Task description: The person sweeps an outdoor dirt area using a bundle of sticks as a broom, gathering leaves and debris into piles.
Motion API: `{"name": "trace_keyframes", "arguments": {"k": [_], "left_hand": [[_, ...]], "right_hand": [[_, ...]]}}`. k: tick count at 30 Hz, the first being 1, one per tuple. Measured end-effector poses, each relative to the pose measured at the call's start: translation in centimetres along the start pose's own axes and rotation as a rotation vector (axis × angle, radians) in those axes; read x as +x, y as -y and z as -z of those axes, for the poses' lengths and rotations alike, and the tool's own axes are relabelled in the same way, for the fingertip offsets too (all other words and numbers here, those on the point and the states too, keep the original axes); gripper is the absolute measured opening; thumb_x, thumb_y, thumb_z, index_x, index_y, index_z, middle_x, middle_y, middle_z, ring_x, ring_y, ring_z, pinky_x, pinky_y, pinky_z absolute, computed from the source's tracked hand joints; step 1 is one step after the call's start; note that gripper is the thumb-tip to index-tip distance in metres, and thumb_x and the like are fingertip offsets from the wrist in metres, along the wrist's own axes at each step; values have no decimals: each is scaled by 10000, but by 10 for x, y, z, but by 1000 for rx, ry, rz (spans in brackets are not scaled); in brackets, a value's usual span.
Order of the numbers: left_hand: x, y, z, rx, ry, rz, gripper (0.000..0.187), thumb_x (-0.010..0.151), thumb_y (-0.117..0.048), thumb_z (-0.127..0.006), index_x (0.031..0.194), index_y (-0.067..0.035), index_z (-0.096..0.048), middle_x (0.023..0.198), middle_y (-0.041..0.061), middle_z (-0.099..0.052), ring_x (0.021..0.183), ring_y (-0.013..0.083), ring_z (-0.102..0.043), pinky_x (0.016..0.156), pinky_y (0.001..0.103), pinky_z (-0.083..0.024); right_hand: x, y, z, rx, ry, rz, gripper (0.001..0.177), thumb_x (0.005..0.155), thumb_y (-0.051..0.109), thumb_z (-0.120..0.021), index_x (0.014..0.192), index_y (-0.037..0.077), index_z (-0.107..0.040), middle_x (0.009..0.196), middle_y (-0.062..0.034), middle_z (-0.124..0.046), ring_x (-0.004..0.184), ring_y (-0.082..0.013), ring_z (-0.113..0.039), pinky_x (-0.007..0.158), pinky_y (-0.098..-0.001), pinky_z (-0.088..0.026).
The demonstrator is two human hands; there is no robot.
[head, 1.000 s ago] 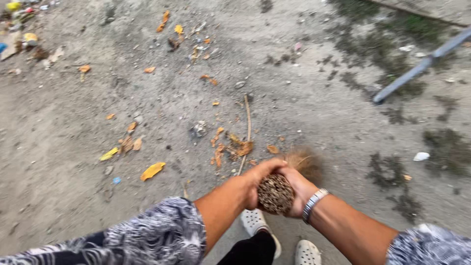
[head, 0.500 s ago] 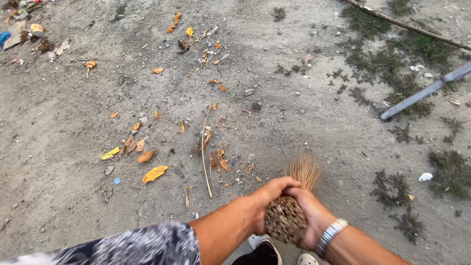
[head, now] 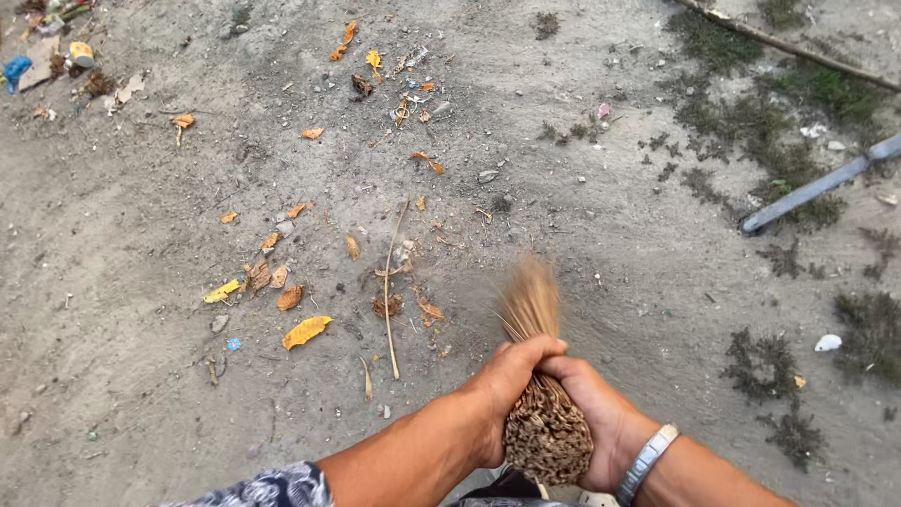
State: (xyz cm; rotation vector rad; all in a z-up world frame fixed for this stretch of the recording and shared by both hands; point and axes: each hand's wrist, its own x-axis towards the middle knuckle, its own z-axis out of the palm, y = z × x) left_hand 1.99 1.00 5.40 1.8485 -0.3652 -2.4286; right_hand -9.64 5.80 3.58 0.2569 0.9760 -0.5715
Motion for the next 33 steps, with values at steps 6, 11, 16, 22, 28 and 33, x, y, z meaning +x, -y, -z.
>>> {"name": "trace_keyframes", "arguments": {"k": [6, 11, 16, 22, 28, 33], "left_hand": [[31, -18, 51, -33, 15, 66, 441, 834, -531, -669, 977, -115, -706, 792, 101, -752, 589, 265, -719, 609, 450, -629], [-12, -31, 28, -82, -341, -226, 704, 801, -435, -693, 1391, -149, -435, 1241, 180, -682, 925, 312, -756, 760, 503, -649], [-11, -27, -16, 47, -137, -261, 708, 762, -427, -685, 1391, -226, -430, 1272, 192, -669, 958, 299, -739, 764, 492, -631], [81, -56, -38, 183, 70, -35, 424, 833, -494, -653, 1035, -126, -707, 793, 119, -764, 639, 277, -733, 636, 474, -622], [49, -39, -73, 41, -245, -244, 671, 816, -420, -689, 1368, -202, -376, 1285, 167, -613, 1021, 309, -739, 745, 504, -651], [29, -4, -147, 205, -224, -298, 846, 795, -440, -728, 1482, -258, -269, 1274, 159, -625, 1019, 277, -703, 724, 441, -603]], "right_hand": [[83, 8, -17, -62, 145, -77, 398, 957, 424, -489, 964, 93, -709, 827, -110, -769, 676, -285, -732, 668, -443, -643], [63, 29, -29, -131, 206, -91, 424, 940, 454, -496, 978, 98, -723, 852, -104, -788, 686, -261, -743, 662, -404, -636], [7, 31, -9, -32, 142, 82, 436, 952, 436, -507, 1021, 62, -723, 863, -138, -798, 698, -267, -744, 670, -400, -636], [46, 72, 40, -18, -101, 225, 339, 961, 395, -503, 1012, 114, -686, 836, -106, -764, 638, -269, -714, 573, -438, -601], [36, 93, 71, -235, 121, 75, 469, 925, 500, -468, 1003, 102, -704, 778, -101, -754, 580, -253, -723, 509, -394, -612], [-47, 70, 111, -3, 137, 170, 419, 960, 421, -524, 1084, 57, -690, 814, -136, -763, 616, -276, -724, 563, -420, -613]]}}
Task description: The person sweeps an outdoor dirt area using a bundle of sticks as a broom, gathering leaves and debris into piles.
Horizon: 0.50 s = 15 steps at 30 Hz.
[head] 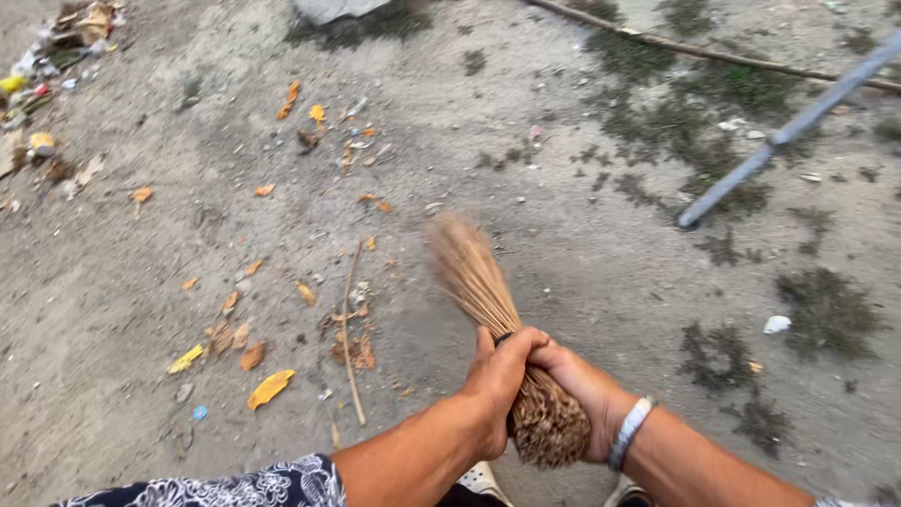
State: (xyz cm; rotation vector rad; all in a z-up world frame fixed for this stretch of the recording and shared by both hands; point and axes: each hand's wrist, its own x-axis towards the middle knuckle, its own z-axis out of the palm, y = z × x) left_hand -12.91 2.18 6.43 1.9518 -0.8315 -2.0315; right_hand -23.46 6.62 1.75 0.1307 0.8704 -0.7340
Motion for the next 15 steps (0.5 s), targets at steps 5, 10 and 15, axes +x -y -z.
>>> {"name": "trace_keyframes", "arguments": {"k": [5, 10, 15], "left_hand": [[2, 30, -135, 11, 367, 91, 633, 772, -405, -713, 1341, -221, -505, 1161, 152, -679, 906, 279, -734, 709, 460, -632], [47, 98, -310, 218, 837, 472, 553, 856, -575, -609, 1068, -74, -708, 916, 146, -769, 740, 270, -751, 662, 409, -645], [102, 131, -385, 310, 709, 489, 471, 879, -570, -601, 969, -126, -733, 881, 96, -778, 749, 253, -742, 719, 405, -627]], "right_hand": [[-101, 5, 94, 169, -440, 202, 186, 984, 359, -531, 1130, 303, -632, 850, -88, -756, 654, -289, -717, 579, -483, -584], [-173, 13, 255, 301, -576, 208, 329, 947, 414, -502, 1019, 144, -674, 784, -92, -746, 613, -283, -698, 540, -462, -571], [-163, 34, 358, 274, -528, 98, 389, 958, 425, -490, 929, 95, -695, 800, -90, -753, 642, -284, -711, 616, -437, -620]]}}
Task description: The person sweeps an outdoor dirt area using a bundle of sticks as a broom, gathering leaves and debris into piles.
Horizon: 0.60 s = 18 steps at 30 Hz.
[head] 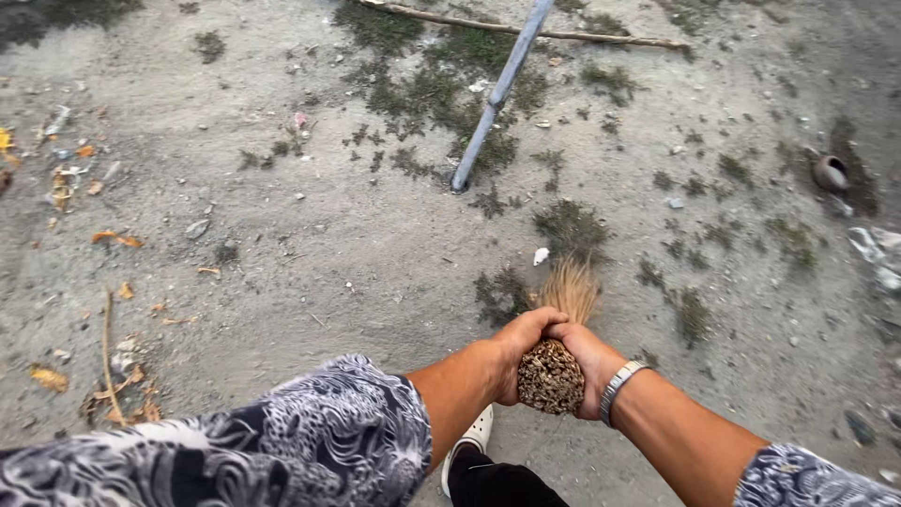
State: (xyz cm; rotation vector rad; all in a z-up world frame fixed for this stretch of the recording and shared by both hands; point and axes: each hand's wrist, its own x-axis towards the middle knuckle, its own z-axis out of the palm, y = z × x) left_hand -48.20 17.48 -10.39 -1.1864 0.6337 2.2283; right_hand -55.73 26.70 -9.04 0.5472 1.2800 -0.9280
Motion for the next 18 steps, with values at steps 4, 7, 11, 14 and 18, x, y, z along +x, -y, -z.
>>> {"name": "trace_keyframes", "arguments": {"k": [4, 7, 11, 14, 18], "left_hand": [[-33, 5, 36, -171, -198, -73, 500, 869, -587, -575, 948, -121, -739, 879, 103, -787, 724, 251, -747, 687, 415, -621], [-99, 13, 63, -333, -267, -134, 521, 868, -581, -575, 985, -101, -742, 850, 129, -787, 684, 277, -744, 666, 426, -632], [-168, 5, 61, -406, -460, -304, 444, 841, -504, -636, 1140, -178, -667, 961, 118, -750, 767, 280, -727, 685, 451, -609], [-190, -3, 46, -375, -634, -406, 582, 820, -495, -697, 1310, -250, -500, 1199, 83, -705, 958, 230, -727, 784, 426, -609], [-198, -16, 59, -372, -431, -427, 618, 756, -433, -692, 1302, -234, -484, 1220, 151, -674, 944, 271, -710, 753, 455, -607]], "right_hand": [[26, -2, -43, -57, 171, -104, 386, 945, 418, -481, 895, 94, -684, 788, -99, -749, 642, -283, -717, 626, -437, -625], [17, -12, -101, -125, 404, -166, 366, 961, 394, -492, 904, 77, -666, 783, -98, -744, 639, -271, -722, 631, -428, -639], [-23, -1, -148, -316, 451, -155, 367, 947, 438, -513, 926, 116, -689, 739, -66, -739, 555, -237, -694, 519, -382, -593], [-52, 6, -159, -323, 401, -151, 405, 934, 456, -496, 956, 111, -708, 756, -90, -752, 559, -243, -696, 508, -376, -581], [-58, 13, -176, -233, 215, -48, 333, 939, 362, -470, 1005, 131, -700, 830, -116, -771, 637, -277, -710, 597, -429, -605]]}}
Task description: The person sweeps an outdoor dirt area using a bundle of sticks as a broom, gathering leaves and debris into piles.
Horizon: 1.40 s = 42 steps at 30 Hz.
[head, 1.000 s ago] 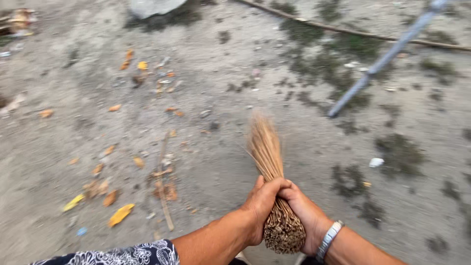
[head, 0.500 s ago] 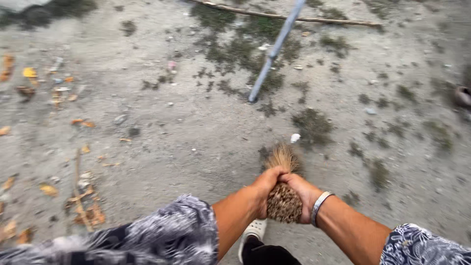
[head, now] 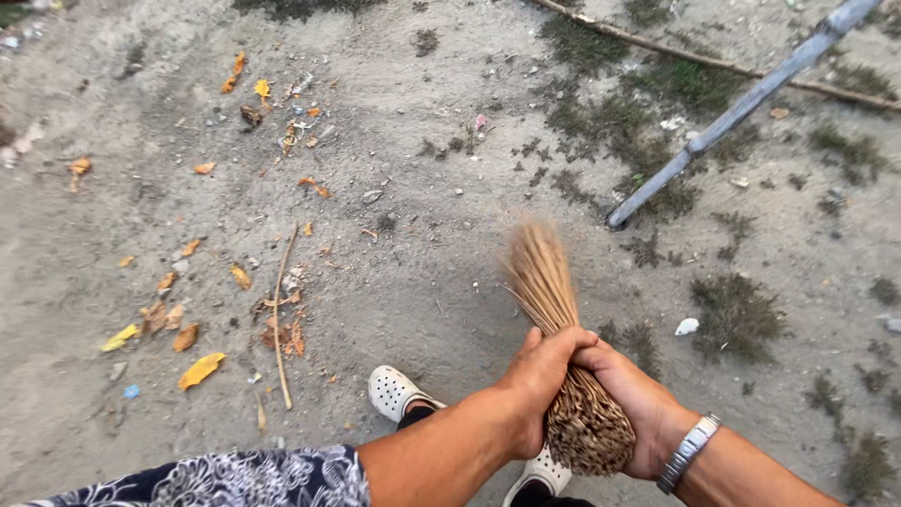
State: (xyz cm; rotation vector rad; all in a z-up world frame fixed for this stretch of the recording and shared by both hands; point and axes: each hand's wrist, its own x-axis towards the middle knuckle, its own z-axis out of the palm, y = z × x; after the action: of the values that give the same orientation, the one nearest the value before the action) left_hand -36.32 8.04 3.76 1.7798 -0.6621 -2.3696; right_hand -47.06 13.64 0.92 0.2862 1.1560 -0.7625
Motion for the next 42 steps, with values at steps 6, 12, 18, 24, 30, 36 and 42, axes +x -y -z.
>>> {"name": "trace_keyframes", "arguments": {"k": [6, 12, 18, 24, 30, 36, 42], "left_hand": [[79, -49, 99, -84, 160, 223, 432, 839, -549, -654, 952, -138, -721, 829, 91, -763, 651, 261, -726, 643, 437, -619], [40, -120, 281, -334, -161, 38, 416, 846, -511, -642, 936, -113, -725, 801, 114, -758, 632, 289, -718, 629, 463, -627], [-17, -170, 302, -292, -179, -95, 363, 848, -469, -664, 1048, -168, -626, 867, 117, -727, 675, 294, -732, 630, 540, -613], [37, -196, 312, -245, 103, -38, 388, 847, -506, -642, 974, -143, -695, 799, 87, -748, 624, 249, -720, 597, 448, -607], [70, -225, 393, -420, -50, -8, 457, 836, -564, -637, 918, -120, -710, 756, 94, -735, 580, 268, -704, 578, 433, -619], [11, -271, 390, -386, -293, -193, 465, 790, -468, -694, 1064, -92, -702, 959, 142, -759, 796, 277, -758, 705, 480, -635], [50, -311, 376, -510, 149, -22, 514, 818, -558, -672, 979, -72, -718, 806, 108, -769, 621, 254, -732, 616, 413, -629]], "right_hand": [[102, 26, -78, -169, 13, -59, 315, 956, 399, -545, 940, 121, -692, 801, -82, -754, 627, -266, -711, 584, -413, -603], [190, 20, -275, -478, 324, -205, 399, 938, 443, -476, 925, 107, -691, 774, -85, -747, 629, -265, -713, 596, -424, -624], [154, 31, -338, -372, 339, -146, 382, 939, 437, -506, 927, 106, -696, 762, -92, -750, 591, -263, -704, 547, -411, -603], [159, 59, -347, -366, -13, -17, 341, 963, 386, -485, 953, 109, -683, 802, -113, -756, 613, -280, -702, 587, -456, -589], [256, 83, -420, -649, 271, -165, 381, 967, 391, -488, 937, 68, -688, 777, -120, -752, 612, -276, -718, 594, -419, -635], [221, 100, -463, -575, 267, -164, 375, 950, 411, -482, 966, 107, -701, 795, -123, -758, 595, -276, -704, 538, -440, -594], [210, 157, -476, -577, 129, -180, 373, 974, 374, -455, 1015, 82, -683, 838, -137, -755, 633, -288, -717, 572, -438, -614]]}}
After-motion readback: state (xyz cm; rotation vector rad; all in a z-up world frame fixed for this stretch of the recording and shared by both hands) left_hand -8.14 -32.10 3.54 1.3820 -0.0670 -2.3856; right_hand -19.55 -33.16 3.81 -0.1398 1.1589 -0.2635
